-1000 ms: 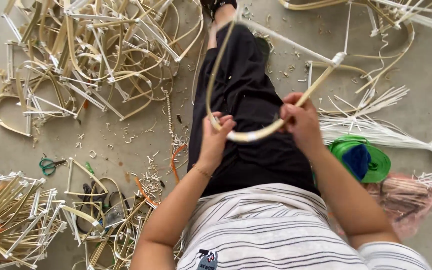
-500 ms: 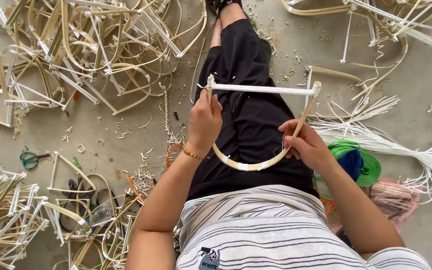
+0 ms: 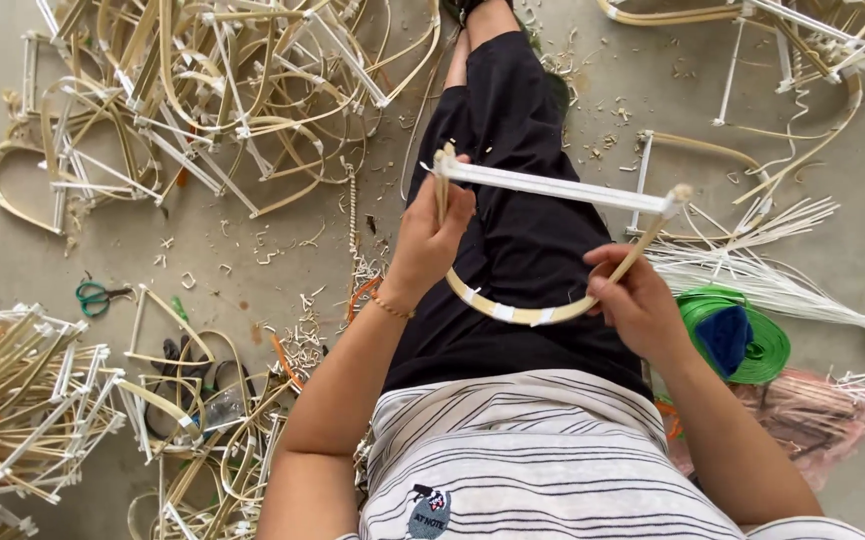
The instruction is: Assembling and binding curved bamboo strips into frames using tape and cutters.
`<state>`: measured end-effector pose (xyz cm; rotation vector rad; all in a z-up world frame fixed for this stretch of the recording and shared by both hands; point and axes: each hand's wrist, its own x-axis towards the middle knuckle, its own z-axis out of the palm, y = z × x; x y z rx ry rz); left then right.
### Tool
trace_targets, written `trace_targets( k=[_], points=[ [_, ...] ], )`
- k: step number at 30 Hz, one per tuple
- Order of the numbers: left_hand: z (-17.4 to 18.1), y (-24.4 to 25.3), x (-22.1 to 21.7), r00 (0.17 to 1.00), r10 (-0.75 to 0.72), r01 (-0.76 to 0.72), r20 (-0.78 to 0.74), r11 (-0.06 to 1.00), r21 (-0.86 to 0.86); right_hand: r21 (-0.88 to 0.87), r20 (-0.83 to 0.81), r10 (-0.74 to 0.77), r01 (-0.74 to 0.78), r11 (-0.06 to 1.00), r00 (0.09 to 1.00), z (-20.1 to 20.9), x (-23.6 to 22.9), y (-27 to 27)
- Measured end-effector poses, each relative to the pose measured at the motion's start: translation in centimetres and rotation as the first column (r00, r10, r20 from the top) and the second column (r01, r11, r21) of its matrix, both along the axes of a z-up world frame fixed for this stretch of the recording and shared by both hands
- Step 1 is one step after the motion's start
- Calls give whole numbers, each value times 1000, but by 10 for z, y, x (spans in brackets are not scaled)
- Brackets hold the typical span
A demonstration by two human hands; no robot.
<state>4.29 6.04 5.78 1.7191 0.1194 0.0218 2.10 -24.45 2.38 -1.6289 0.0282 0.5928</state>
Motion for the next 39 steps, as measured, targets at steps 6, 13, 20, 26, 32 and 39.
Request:
trace_targets(
  k=[6, 13, 20, 26, 32, 39],
  points=[
    [2, -28, -20, 944, -327, 277, -38, 852, -445, 119, -175, -166, 188, 975, 971, -38, 32, -12],
    [69, -16, -17, 923, -361, 279, -133, 866, -415, -410, 163, -98, 158, 898, 982, -106, 12, -89],
    [84, -10, 1, 961, -219, 168, -169, 947, -273, -605, 62, -307, 280, 745, 950, -217, -79, -132],
    [37, -21, 7, 952, -108, 99, -286, 994, -46, -674, 82, -176, 184, 715, 981, -278, -92, -90],
    [39, -39, 7, 927, -128, 110, -354, 991, -70, -784, 213, 3, 169, 597, 977, -259, -48, -47],
    [44, -26, 4, 928, -132, 98, -348, 989, -115, -796, 174, -320, 325, 511, 931, -288, -188, -105]
  ],
)
